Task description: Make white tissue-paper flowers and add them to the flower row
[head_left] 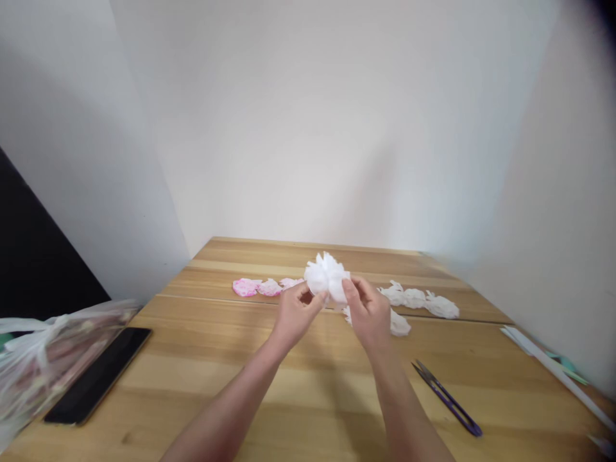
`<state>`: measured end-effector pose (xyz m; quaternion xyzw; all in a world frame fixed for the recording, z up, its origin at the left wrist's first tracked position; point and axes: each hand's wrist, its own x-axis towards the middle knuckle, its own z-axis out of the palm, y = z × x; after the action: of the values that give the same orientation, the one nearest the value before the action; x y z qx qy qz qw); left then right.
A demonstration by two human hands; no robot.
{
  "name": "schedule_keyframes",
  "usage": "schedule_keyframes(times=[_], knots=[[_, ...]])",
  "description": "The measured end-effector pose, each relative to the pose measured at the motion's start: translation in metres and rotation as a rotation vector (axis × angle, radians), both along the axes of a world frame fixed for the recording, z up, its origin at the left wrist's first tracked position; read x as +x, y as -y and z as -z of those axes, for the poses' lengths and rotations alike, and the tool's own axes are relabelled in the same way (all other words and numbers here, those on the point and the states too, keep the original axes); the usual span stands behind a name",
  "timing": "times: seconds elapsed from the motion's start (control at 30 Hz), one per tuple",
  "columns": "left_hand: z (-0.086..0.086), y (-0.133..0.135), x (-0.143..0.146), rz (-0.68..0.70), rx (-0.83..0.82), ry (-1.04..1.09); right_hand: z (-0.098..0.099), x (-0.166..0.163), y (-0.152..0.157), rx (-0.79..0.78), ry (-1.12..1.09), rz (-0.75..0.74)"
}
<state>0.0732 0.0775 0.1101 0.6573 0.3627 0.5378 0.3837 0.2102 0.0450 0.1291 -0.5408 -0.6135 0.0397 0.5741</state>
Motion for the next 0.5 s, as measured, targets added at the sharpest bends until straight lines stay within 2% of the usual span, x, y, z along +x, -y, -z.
schedule_keyframes(times=[0.07, 0.13, 0.23, 0.33, 0.5], knots=[[-0.0012, -0.0013, -0.0023, 0.018, -0.061, 0.07, -0.003, 0.0015, 0.0006, -0.043, 0.006, -0.104], [-0.0022, -0.0011, -0.004, 0.02, -0.07, 0.092, -0.0043, 0.002, 0.001, -0.065, 0.052, -0.144], [-0.0024, 0.0005, -0.0047, -0.007, -0.033, 0.071, -0.0032, 0.0005, 0.0008, -0.062, 0.144, -0.08], [-0.0018, 0.0016, -0.0033, -0.047, -0.055, 0.054, -0.0014, -0.0022, 0.0012, 0.005, 0.236, 0.008], [-0.0017, 0.002, 0.0014, 0.053, -0.194, 0.167, -0.0019, -0.0051, 0.004, 0.099, 0.37, -0.025]])
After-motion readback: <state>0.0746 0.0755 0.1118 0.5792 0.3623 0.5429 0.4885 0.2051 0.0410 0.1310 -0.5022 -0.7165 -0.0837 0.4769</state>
